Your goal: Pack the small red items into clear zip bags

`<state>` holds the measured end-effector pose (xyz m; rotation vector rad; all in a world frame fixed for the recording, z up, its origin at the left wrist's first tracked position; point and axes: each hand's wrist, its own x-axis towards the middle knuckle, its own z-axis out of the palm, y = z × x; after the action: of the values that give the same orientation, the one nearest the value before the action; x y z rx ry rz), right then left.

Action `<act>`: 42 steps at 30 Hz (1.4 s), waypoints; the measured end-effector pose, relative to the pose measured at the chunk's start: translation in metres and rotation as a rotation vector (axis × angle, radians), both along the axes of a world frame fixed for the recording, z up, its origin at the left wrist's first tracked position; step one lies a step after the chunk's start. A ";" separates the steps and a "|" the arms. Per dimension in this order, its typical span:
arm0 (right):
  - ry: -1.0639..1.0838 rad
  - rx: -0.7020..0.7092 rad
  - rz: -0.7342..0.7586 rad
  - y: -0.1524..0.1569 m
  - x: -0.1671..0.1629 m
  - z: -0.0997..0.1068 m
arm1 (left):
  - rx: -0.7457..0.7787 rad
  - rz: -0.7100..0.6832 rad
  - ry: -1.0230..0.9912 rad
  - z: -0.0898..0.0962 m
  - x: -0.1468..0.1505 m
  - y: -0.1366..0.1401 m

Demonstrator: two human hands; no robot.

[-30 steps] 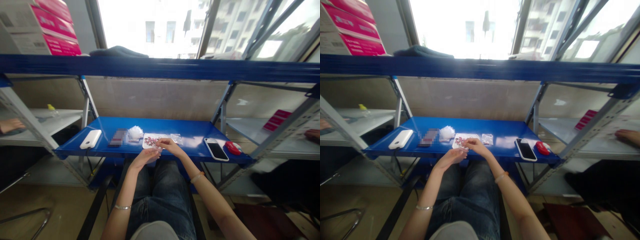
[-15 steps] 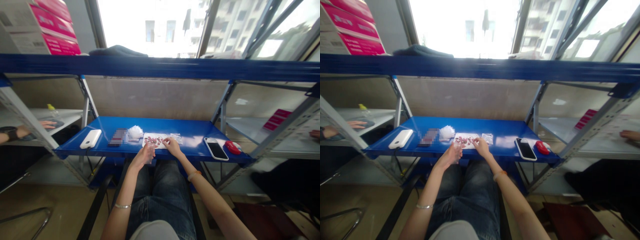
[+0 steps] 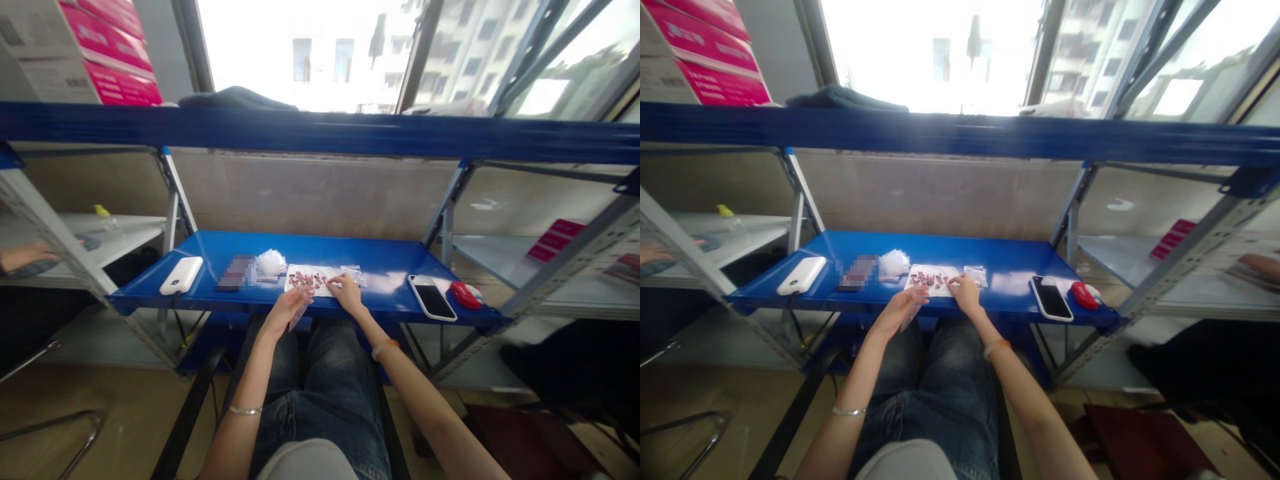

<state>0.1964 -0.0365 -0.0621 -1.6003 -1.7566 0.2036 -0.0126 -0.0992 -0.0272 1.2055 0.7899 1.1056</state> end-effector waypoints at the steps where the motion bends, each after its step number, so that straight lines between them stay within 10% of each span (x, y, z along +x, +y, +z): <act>1: 0.001 0.007 -0.004 0.000 0.000 0.000 | 0.001 -0.005 -0.007 0.001 0.000 -0.001; 11: 0.082 0.064 0.004 0.000 -0.004 0.006 | -0.006 -0.015 -0.063 0.006 0.003 -0.001; 18: 0.387 0.166 0.248 -0.023 -0.026 0.060 | 0.047 -0.002 0.046 0.004 0.004 0.001; 33: 0.248 0.124 0.483 -0.047 -0.032 0.089 | 0.101 0.069 0.040 0.009 0.009 0.001; 42: 0.174 0.090 0.128 0.000 -0.004 0.030 | 0.105 0.083 0.084 0.007 0.009 0.003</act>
<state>0.1919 -0.0365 -0.0325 -1.3654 -1.7098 0.3110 -0.0036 -0.0963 -0.0204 1.3244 0.8619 1.1824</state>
